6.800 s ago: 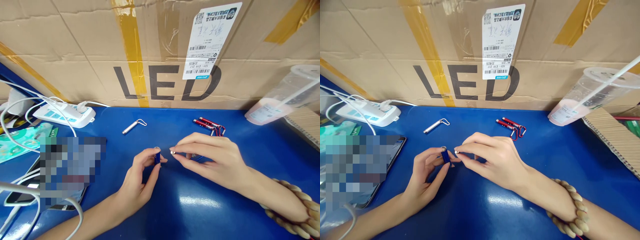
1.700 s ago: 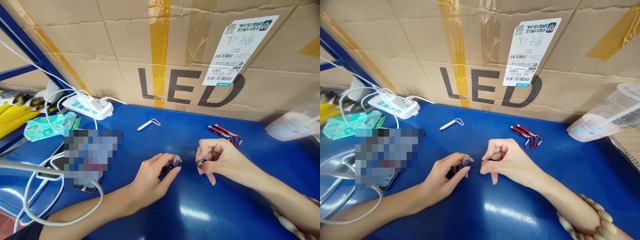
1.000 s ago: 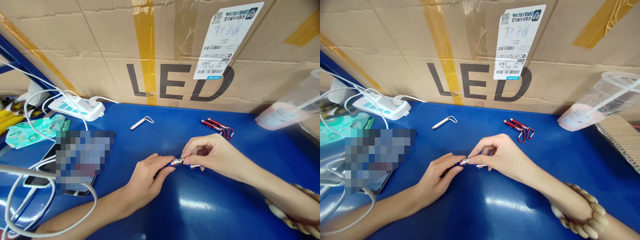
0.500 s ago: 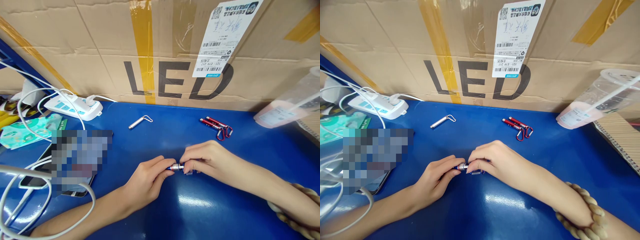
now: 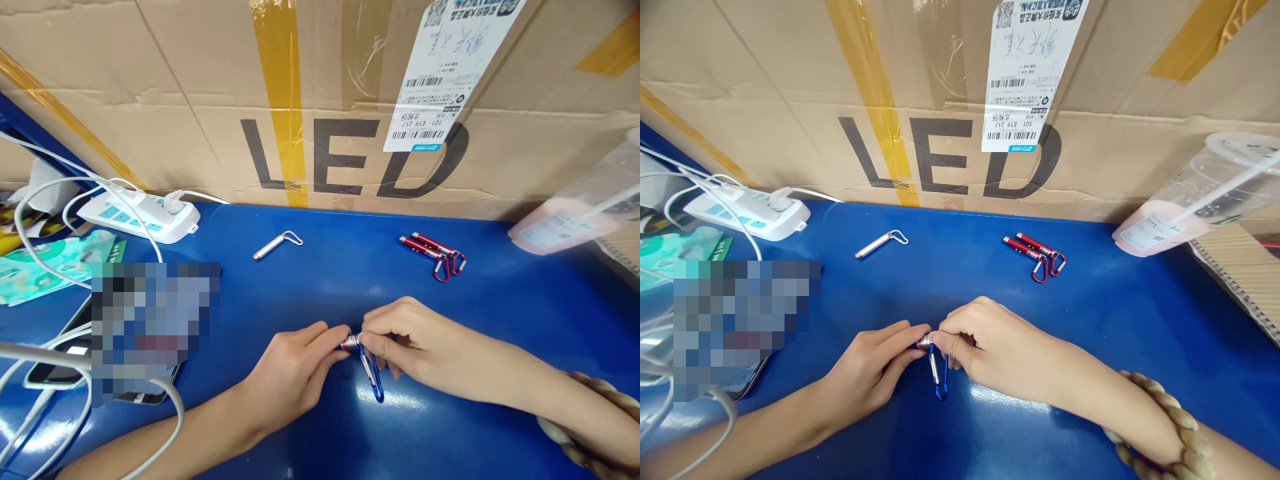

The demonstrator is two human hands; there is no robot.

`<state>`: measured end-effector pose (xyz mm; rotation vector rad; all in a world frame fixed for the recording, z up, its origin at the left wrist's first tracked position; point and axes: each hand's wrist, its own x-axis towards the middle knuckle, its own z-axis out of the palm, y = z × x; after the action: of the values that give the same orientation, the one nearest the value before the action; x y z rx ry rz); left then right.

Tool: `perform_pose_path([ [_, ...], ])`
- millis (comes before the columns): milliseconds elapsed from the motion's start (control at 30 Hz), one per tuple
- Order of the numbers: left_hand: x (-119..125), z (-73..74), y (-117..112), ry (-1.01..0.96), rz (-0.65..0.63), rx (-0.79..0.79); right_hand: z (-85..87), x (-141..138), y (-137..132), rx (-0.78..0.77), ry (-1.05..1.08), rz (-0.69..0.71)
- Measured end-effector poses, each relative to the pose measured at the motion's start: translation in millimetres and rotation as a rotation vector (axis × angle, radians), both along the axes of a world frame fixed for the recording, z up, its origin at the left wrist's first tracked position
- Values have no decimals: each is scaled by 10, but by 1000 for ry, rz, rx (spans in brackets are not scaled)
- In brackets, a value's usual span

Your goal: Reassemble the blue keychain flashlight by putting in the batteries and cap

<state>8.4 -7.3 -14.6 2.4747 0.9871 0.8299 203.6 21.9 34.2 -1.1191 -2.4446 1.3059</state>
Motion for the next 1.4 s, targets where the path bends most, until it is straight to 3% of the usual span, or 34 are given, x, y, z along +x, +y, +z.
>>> perform_pose_path([
  [200, -15, 9, 53, -59, 26, -105, -41, 17, 87, -272, 146, -100],
  [300, -23, 11, 58, -100, 29, -202, -31, 25, 114, -327, 186, -115],
  [433, -30, -1, 51, -142, 34, -222, -34, 44, 134, -239, 173, -137],
  [633, -24, 36, 40, -168, 24, -184, -13, 54, 149, 18, 257, -303],
  [867, -14, 54, 3, -148, -47, -117, -26, 40, 124, 106, 296, -193],
  [1033, -2, 32, -17, -162, -59, -47, -56, 44, 111, 179, 225, -199],
  [1233, -11, 33, -31, -144, -44, -31, -29, 102, 100, 331, 211, -24],
  [1300, -12, 36, -32, -141, -38, -15, -17, 97, 95, 318, 215, -18],
  [1400, -18, 37, -19, -154, -35, 47, -30, 51, 83, 120, 261, -133],
])
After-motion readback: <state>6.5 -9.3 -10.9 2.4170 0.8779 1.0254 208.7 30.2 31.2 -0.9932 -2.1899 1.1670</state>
